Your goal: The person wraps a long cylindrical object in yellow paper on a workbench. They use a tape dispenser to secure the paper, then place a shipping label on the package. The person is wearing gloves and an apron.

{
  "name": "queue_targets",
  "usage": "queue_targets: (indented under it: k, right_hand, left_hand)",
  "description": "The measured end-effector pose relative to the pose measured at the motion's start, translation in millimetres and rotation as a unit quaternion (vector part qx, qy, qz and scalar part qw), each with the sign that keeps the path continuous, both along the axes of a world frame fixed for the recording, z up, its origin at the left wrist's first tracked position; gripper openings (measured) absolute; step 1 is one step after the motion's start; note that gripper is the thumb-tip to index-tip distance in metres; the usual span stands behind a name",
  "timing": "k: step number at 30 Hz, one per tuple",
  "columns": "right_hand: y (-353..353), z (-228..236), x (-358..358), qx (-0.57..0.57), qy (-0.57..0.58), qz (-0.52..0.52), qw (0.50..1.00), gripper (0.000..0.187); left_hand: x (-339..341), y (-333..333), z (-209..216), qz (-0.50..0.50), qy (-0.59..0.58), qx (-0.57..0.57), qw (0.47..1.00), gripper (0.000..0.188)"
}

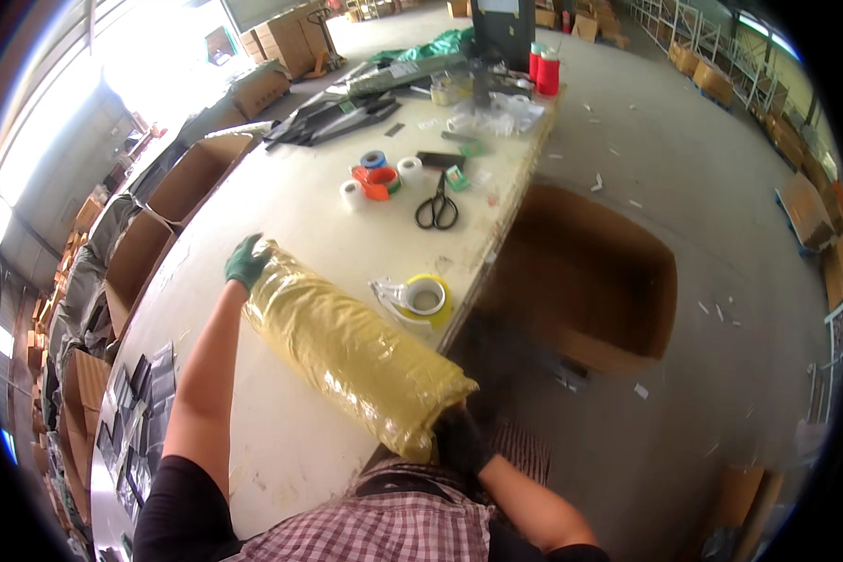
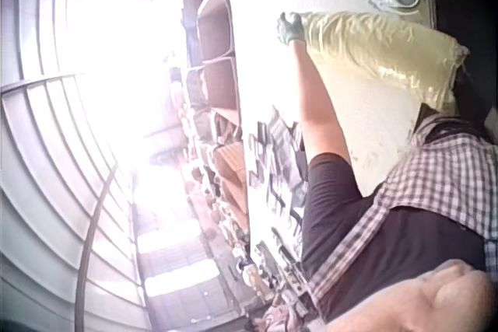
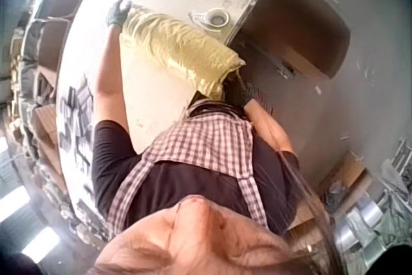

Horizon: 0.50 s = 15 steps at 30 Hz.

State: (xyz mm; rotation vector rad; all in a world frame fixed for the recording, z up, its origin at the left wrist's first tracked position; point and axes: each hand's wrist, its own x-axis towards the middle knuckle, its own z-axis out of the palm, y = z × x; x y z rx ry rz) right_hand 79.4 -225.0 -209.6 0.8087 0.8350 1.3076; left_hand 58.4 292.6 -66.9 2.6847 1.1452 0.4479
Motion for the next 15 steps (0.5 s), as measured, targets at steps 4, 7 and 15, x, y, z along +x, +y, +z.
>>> queue_targets:
  k: [4,7,15]
  right_hand:
    - [44,7,3,0.138,0.682,-0.033,0.717,0.047]
    - [13,34,21,0.136,0.937,-0.156,0.283,0.033]
    - [50,176,126,0.221,0.929,-0.142,-0.261,0.054]
  left_hand:
    - [-158,161,-44,0.078,-0.083,-0.329,0.938,0.055]
    - [-116,91,-85,0.085,-0.247,-0.369,0.892,0.046]
    - [-339,-105,-126,0.233,-0.557,-0.326,0.727,0.033]
